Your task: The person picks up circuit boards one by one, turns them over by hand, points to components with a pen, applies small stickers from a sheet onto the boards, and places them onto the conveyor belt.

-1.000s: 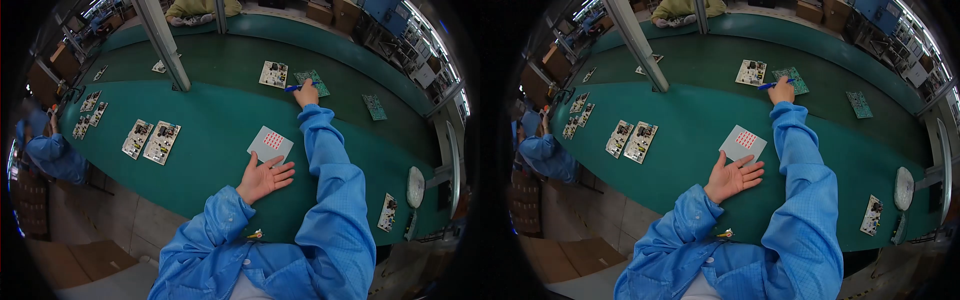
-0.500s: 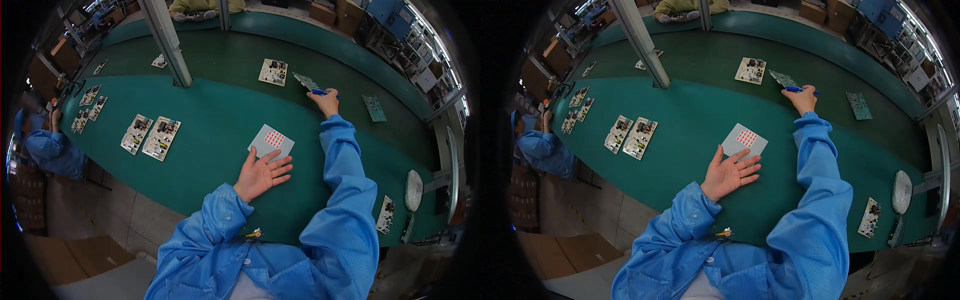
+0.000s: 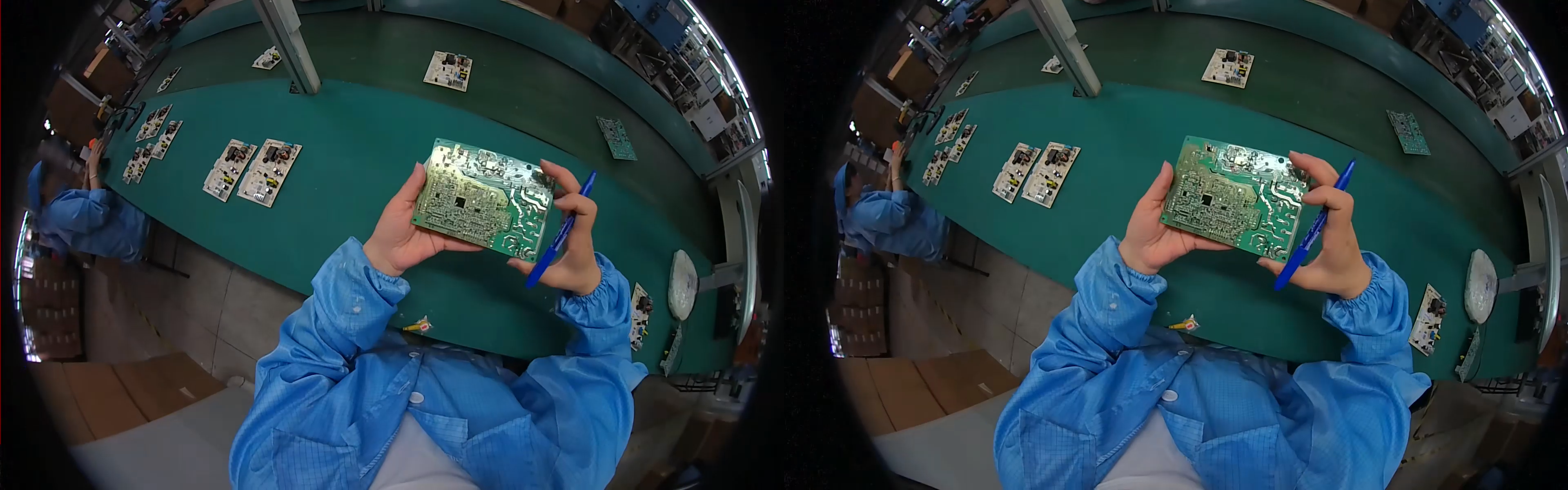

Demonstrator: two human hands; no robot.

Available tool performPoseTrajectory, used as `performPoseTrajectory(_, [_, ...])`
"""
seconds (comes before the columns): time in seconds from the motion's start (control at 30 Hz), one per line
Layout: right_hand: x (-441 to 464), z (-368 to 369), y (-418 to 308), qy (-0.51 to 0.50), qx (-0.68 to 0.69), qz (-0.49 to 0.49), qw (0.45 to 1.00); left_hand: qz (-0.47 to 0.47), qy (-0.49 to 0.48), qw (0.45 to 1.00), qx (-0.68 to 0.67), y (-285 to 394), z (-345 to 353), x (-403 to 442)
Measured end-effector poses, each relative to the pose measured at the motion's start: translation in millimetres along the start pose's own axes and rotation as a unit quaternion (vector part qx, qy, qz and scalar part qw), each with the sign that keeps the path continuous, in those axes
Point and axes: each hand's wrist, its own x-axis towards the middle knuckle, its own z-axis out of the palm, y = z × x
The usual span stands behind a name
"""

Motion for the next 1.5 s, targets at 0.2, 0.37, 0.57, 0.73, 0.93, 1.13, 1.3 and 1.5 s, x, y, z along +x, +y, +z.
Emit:
performPoseTrajectory(0.2, [-11.8,-14.8,-18.9,0.026,0.021,0.012,0.999,0.053,0.02,0.987,0.153,-20.5,36.1,-15.8])
performPoseTrajectory(0.37, [-22.0,-16.3,-18.1,0.166,0.192,0.221,0.941,0.065,-0.005,0.983,0.174,-32.5,43.1,-21.3])
performPoseTrajectory(0.57, [-13.6,-12.9,-32.6,0.146,0.299,0.279,0.901,0.073,-0.034,0.984,0.161,-39.6,46.0,-21.9])
performPoseTrajectory(0.73, [-10.6,-13.1,-36.0,0.162,0.301,0.272,0.9,0.07,-0.045,0.982,0.167,-39.5,49.5,-20.8])
performPoseTrajectory(0.93, [-7.0,-13.1,-38.7,0.186,0.324,0.262,0.89,0.066,-0.045,0.984,0.161,-40.8,57.3,-18.5])
performPoseTrajectory(1.13, [-7.9,-12.7,-36.9,0.196,0.33,0.268,0.884,0.074,-0.035,0.982,0.168,-41.2,60.0,-17.4])
performPoseTrajectory(1.3, [-7.0,-15.8,-39.3,0.186,0.33,0.27,0.885,0.083,-0.022,0.98,0.178,-42.3,65.5,-16.1])
performPoseTrajectory(1.5, [-6.3,-14.7,-41.1,0.2,0.33,0.272,0.882,0.071,-0.041,0.985,0.155,-41.2,63.4,-16.7])
